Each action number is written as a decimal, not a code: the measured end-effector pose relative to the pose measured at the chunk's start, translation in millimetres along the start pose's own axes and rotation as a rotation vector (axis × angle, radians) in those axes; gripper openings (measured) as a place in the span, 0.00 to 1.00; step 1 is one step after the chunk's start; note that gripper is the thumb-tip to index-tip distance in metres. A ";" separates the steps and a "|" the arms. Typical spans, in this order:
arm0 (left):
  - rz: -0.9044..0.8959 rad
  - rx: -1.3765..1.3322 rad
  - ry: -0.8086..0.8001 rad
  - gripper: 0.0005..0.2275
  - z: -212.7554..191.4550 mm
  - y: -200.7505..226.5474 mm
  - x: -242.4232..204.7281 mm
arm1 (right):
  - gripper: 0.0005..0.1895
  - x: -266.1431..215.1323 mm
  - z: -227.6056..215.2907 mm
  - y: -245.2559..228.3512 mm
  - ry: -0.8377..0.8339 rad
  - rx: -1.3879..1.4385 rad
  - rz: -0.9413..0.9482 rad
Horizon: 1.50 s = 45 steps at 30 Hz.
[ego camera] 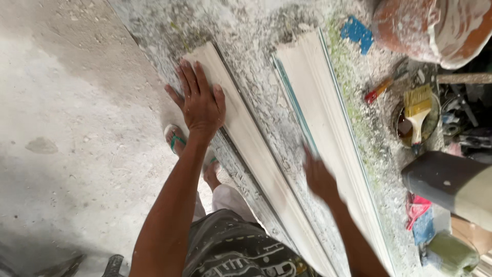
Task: The person scrapes excess plaster from the edges of long decorative moldings using a small metal putty knife and a larger rectangular scraper. The person slides the tools along the length of the plaster pieces to smooth them and removes dried debris by hand.
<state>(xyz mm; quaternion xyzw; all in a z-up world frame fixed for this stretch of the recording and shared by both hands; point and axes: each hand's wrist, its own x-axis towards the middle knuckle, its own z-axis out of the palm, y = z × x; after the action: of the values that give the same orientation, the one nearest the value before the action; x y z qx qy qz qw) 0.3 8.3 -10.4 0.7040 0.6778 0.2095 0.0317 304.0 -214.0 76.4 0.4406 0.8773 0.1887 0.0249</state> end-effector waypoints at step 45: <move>0.040 -0.057 -0.558 0.37 -20.5 -12.6 7.6 | 0.35 78.4 -36.6 -45.5 -0.246 1.711 2.000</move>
<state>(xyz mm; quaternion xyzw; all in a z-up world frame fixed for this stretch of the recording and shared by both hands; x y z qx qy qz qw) -18.6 11.8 6.0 0.7465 0.6228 0.0270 0.2329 213.7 -188.6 104.0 0.7844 0.0092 -0.5254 -0.3294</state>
